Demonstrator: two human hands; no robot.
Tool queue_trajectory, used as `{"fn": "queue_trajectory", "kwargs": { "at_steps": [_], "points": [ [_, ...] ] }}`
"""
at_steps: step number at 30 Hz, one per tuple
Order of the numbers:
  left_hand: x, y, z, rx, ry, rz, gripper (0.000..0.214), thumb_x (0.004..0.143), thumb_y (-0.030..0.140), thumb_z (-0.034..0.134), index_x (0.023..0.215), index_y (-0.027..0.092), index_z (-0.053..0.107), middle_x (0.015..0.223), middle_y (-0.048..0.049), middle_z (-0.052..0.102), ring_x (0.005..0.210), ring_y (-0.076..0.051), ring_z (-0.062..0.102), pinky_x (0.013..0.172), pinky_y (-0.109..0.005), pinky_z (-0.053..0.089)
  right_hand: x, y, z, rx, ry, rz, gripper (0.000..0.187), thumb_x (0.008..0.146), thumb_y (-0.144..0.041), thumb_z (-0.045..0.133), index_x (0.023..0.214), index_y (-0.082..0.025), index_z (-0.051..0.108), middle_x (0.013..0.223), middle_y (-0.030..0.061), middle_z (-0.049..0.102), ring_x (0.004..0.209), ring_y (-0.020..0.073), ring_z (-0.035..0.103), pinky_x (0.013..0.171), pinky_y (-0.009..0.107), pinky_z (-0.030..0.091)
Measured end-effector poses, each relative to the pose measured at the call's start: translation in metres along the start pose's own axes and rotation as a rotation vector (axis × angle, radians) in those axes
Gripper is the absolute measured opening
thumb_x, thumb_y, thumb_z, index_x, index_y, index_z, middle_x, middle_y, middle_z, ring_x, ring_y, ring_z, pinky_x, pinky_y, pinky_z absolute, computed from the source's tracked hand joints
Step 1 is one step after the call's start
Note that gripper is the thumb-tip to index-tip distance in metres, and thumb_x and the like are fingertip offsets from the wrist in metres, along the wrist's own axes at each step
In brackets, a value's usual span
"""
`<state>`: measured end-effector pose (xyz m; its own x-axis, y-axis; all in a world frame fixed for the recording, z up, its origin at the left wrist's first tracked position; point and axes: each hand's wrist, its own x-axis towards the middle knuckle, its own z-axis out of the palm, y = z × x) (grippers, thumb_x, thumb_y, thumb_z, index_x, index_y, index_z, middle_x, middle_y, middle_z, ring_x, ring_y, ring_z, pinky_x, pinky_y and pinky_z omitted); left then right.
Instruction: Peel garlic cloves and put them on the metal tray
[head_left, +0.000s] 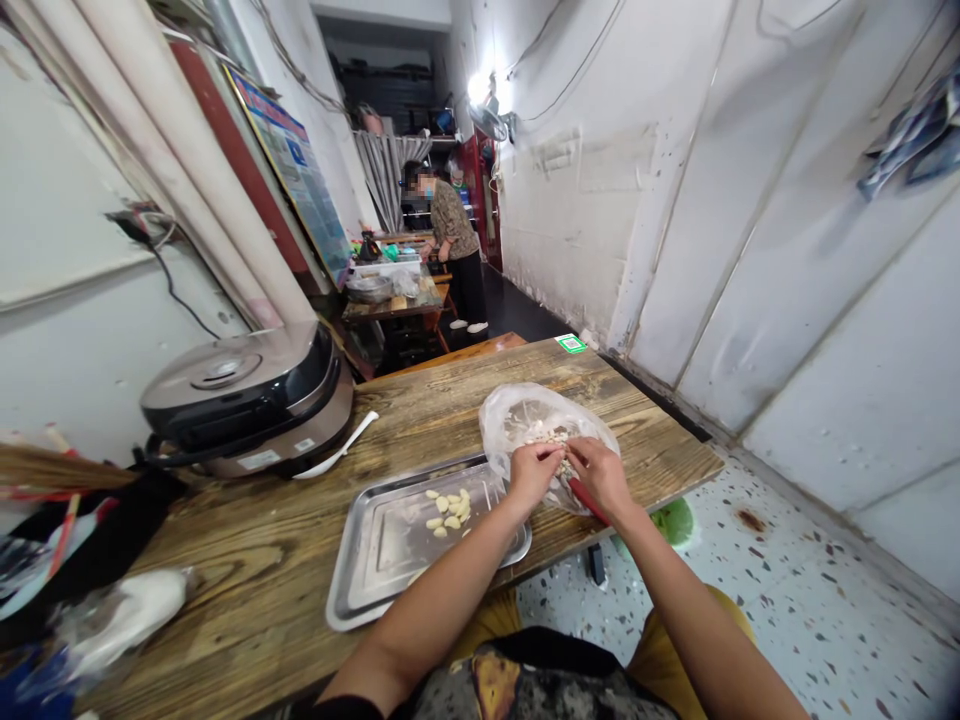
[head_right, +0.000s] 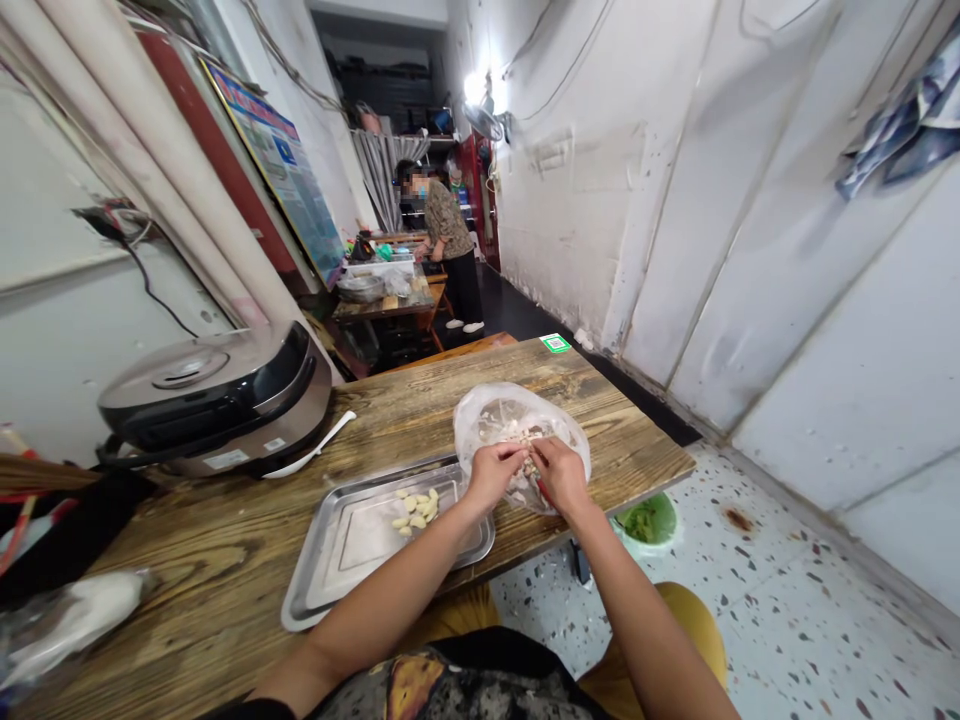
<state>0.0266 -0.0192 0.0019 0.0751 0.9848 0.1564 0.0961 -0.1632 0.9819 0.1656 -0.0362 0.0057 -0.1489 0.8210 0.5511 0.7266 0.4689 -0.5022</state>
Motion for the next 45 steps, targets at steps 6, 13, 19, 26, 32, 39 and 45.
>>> {"fn": "queue_trajectory", "kwargs": {
  "at_steps": [6, 13, 19, 26, 32, 39, 45],
  "points": [
    [0.000, 0.000, 0.000, 0.046, -0.043, -0.062, 0.023, 0.071, 0.028, 0.056, 0.077, 0.011, 0.071, 0.055, -0.0011, 0.062, 0.049, -0.010, 0.052, 0.048, -0.019, 0.039, 0.000, 0.004, 0.000, -0.075, -0.064, -0.071, 0.021, 0.088, -0.027, 0.043, 0.085, -0.020, 0.063, 0.080, 0.0062, 0.061, 0.077, 0.0172, 0.058, 0.069, 0.026, 0.043],
    [0.004, 0.002, 0.000, 0.115, -0.018, -0.066, 0.017, 0.067, 0.020, 0.056, 0.072, 0.011, 0.070, 0.064, -0.0027, 0.066, 0.057, -0.012, 0.057, 0.053, -0.020, 0.040, 0.000, 0.004, 0.000, -0.144, -0.106, -0.105, 0.024, 0.089, -0.026, 0.041, 0.079, -0.018, 0.061, 0.072, 0.0048, 0.058, 0.069, 0.0167, 0.056, 0.062, 0.024, 0.040],
    [0.009, -0.003, 0.002, 0.045, 0.014, -0.132, 0.011, 0.060, 0.016, 0.058, 0.063, 0.011, 0.067, 0.057, -0.0007, 0.062, 0.051, -0.009, 0.052, 0.049, -0.018, 0.037, 0.001, 0.002, 0.003, -0.121, -0.075, -0.064, 0.025, 0.088, -0.028, 0.042, 0.079, -0.018, 0.063, 0.072, 0.0056, 0.061, 0.068, 0.0172, 0.057, 0.062, 0.025, 0.040],
    [0.017, 0.007, 0.002, -0.065, 0.011, -0.245, 0.005, 0.057, 0.015, 0.060, 0.059, 0.011, 0.062, 0.049, 0.0026, 0.054, 0.045, -0.007, 0.045, 0.047, -0.018, 0.034, 0.003, 0.007, 0.013, 0.358, 0.037, 0.245, 0.023, 0.072, -0.039, 0.062, 0.079, -0.018, 0.068, 0.075, 0.0061, 0.067, 0.065, 0.0186, 0.060, 0.063, 0.030, 0.047],
    [0.032, -0.005, 0.001, -0.029, 0.017, -0.282, 0.008, 0.062, 0.019, 0.058, 0.063, 0.011, 0.061, 0.050, 0.0031, 0.054, 0.046, -0.007, 0.046, 0.048, -0.018, 0.036, 0.007, 0.015, 0.018, 0.919, 0.245, 0.558, 0.030, 0.059, -0.038, 0.074, 0.080, -0.017, 0.067, 0.068, 0.0017, 0.066, 0.057, 0.0148, 0.058, 0.059, 0.029, 0.049],
    [0.045, -0.014, -0.013, 0.549, -0.115, 0.148, 0.023, 0.070, 0.007, 0.047, 0.074, 0.013, 0.069, 0.080, -0.0064, 0.068, 0.079, -0.018, 0.060, 0.078, -0.029, 0.045, 0.006, 0.020, 0.007, 0.915, 0.144, 0.576, 0.038, 0.071, -0.045, 0.063, 0.097, -0.018, 0.067, 0.064, 0.0003, 0.064, 0.053, 0.0141, 0.055, 0.051, 0.027, 0.046],
    [0.025, -0.004, 0.005, 0.119, -0.145, 0.206, 0.028, 0.078, 0.022, 0.052, 0.102, 0.016, 0.066, 0.095, -0.0054, 0.069, 0.082, -0.017, 0.064, 0.078, -0.028, 0.050, 0.004, 0.021, 0.012, 0.462, 0.139, 0.426, 0.036, 0.074, -0.042, 0.058, 0.098, -0.018, 0.069, 0.080, 0.0045, 0.069, 0.073, 0.0199, 0.060, 0.067, 0.030, 0.047]
  ]
}}
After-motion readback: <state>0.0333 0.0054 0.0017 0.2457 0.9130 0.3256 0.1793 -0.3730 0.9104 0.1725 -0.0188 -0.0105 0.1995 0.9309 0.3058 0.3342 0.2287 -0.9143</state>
